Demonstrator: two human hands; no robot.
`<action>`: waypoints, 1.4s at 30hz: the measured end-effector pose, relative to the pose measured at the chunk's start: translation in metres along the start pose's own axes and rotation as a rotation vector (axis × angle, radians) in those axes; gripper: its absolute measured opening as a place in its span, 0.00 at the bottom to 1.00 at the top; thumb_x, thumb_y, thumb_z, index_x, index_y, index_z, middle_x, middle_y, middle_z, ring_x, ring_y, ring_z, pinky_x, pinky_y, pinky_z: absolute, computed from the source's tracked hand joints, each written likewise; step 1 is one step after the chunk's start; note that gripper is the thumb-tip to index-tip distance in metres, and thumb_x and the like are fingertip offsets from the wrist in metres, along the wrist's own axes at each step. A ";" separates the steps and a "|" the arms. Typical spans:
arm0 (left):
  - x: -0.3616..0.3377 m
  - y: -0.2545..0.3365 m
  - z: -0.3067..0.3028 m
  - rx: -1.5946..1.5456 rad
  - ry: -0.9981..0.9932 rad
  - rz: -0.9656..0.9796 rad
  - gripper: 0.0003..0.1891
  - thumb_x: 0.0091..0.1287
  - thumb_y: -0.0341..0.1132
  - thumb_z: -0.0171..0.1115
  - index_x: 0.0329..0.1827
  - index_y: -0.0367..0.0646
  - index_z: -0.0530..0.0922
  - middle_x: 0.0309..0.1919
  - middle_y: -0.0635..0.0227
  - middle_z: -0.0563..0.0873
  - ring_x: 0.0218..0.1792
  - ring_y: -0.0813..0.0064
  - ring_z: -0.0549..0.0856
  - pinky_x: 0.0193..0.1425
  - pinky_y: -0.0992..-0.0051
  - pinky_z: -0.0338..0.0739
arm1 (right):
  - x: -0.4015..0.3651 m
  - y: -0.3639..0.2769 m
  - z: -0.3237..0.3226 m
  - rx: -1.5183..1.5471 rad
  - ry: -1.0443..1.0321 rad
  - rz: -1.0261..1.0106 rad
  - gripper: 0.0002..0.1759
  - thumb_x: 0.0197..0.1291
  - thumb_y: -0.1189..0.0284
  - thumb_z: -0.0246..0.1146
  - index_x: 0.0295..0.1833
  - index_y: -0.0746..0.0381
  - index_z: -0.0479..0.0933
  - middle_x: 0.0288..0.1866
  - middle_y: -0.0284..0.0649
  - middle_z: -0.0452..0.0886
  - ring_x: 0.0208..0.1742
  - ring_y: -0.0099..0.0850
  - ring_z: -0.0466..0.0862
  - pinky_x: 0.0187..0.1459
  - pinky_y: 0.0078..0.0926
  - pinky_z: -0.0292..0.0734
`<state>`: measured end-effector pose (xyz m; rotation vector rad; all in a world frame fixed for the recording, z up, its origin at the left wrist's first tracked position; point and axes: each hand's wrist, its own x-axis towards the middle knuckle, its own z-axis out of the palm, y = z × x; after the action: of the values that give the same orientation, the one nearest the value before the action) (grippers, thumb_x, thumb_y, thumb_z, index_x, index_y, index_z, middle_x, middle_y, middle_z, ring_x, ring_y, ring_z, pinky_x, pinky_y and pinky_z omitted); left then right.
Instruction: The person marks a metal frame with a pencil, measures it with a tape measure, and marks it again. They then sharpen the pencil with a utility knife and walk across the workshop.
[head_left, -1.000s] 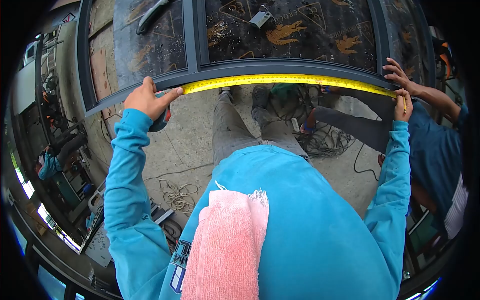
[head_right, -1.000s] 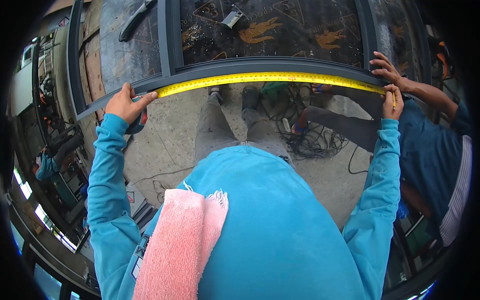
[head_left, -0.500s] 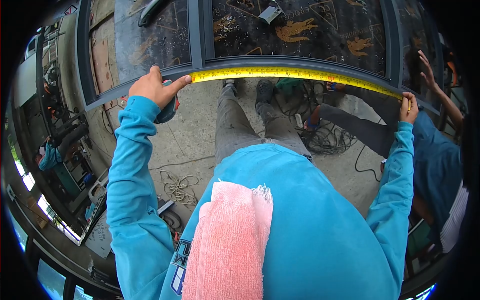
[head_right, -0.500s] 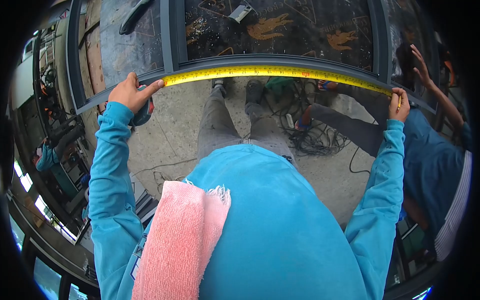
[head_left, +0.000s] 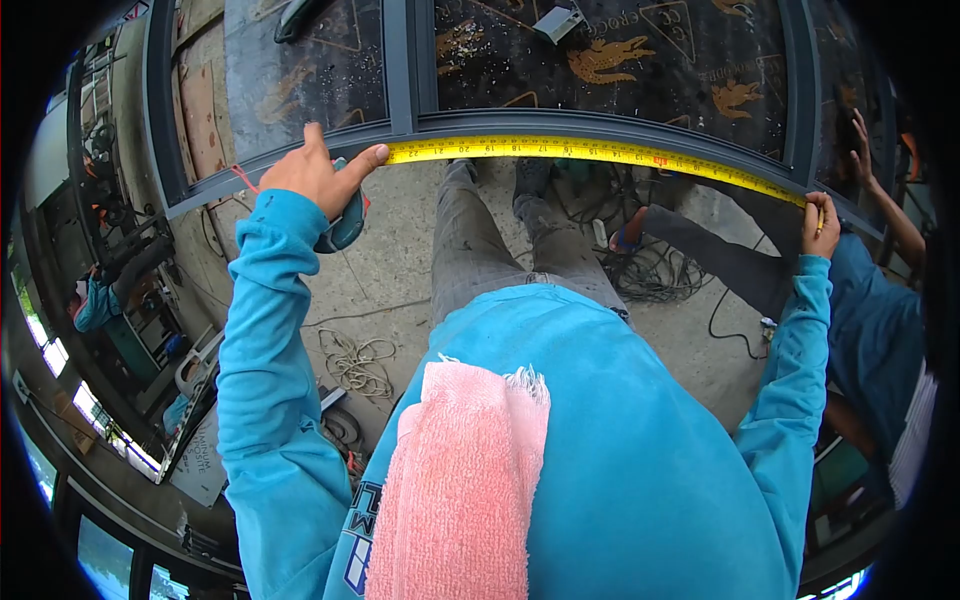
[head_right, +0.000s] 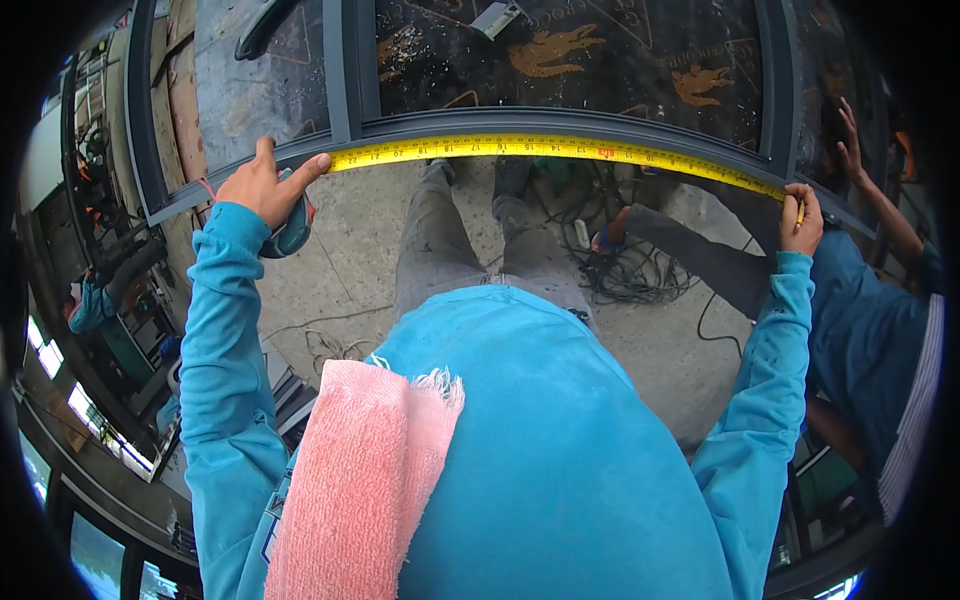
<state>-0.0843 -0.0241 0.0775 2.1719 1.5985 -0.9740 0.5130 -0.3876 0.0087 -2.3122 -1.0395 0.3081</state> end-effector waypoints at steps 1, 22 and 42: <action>0.001 -0.001 -0.002 -0.021 -0.037 0.014 0.57 0.57 0.81 0.47 0.59 0.24 0.71 0.36 0.42 0.86 0.39 0.49 0.89 0.43 0.58 0.84 | 0.001 0.000 -0.001 0.002 -0.012 0.003 0.07 0.66 0.72 0.56 0.43 0.62 0.79 0.36 0.31 0.79 0.36 0.20 0.79 0.39 0.19 0.77; 0.013 -0.001 0.000 -0.032 -0.118 0.109 0.56 0.58 0.82 0.42 0.52 0.25 0.80 0.30 0.44 0.86 0.35 0.52 0.90 0.39 0.58 0.85 | 0.008 0.015 -0.012 -0.028 -0.067 0.056 0.05 0.65 0.74 0.57 0.40 0.63 0.78 0.36 0.31 0.78 0.37 0.20 0.79 0.42 0.18 0.77; 0.012 0.002 -0.005 0.005 -0.142 0.086 0.51 0.62 0.80 0.38 0.47 0.32 0.83 0.28 0.50 0.86 0.34 0.58 0.90 0.41 0.59 0.84 | 0.012 0.017 -0.016 0.005 -0.120 0.097 0.05 0.65 0.75 0.55 0.40 0.63 0.77 0.37 0.31 0.78 0.39 0.20 0.78 0.44 0.17 0.76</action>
<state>-0.0784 -0.0133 0.0728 2.1044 1.4277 -1.0806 0.5385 -0.3941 0.0118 -2.3688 -0.9832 0.4927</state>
